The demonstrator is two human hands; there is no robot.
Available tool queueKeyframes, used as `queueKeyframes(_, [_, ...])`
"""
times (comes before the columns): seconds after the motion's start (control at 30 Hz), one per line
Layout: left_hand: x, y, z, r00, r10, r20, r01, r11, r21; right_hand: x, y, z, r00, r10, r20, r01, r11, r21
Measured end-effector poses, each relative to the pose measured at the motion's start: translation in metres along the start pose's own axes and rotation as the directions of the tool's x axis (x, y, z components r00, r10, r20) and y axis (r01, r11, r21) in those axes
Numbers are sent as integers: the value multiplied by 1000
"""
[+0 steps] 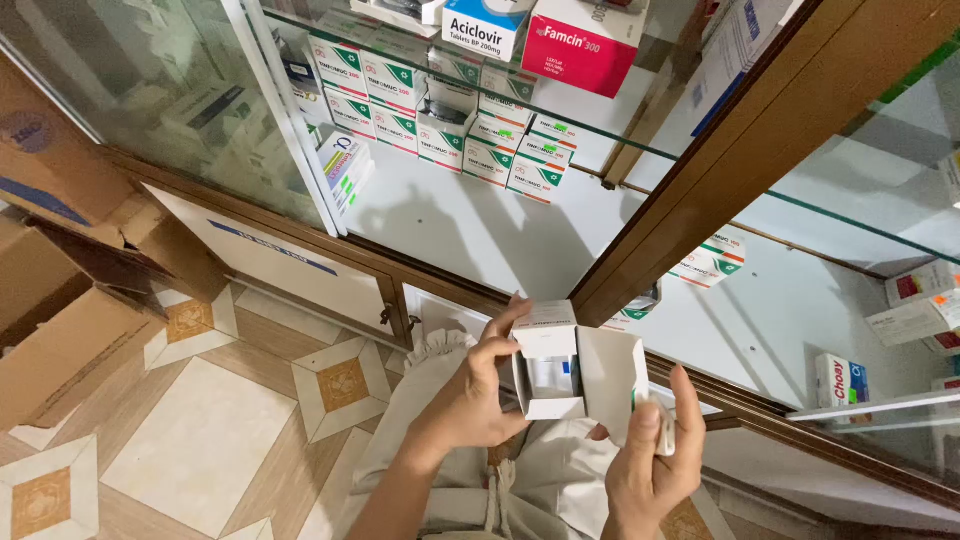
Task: The person sits on the floor in a pharmacy and wipes the exterior of several medicine boxes with a white cloth. They open the boxes to wipe the inside and remove the instruction leaflets to clean them as well.
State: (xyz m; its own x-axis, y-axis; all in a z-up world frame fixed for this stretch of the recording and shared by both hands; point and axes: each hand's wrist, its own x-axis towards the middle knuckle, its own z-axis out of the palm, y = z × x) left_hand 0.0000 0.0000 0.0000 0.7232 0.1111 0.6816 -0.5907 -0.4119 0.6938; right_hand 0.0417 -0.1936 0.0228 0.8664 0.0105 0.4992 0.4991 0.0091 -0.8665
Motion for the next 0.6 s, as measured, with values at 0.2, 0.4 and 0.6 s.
queueKeyframes(0.2, [7,15,-2,999,-34,9,34,999,27,-9,9,-1,994,98,-49,-78,947,312])
queueKeyframes(0.4, [2,13,1,1000,-1,-12,3,995,102,4,-4,1,972,217,-91,-168,912,374])
queueKeyframes(0.6, [12,31,-3,998,-66,16,63,985,164,17,-1,-1,927,365,-87,-273,814,512])
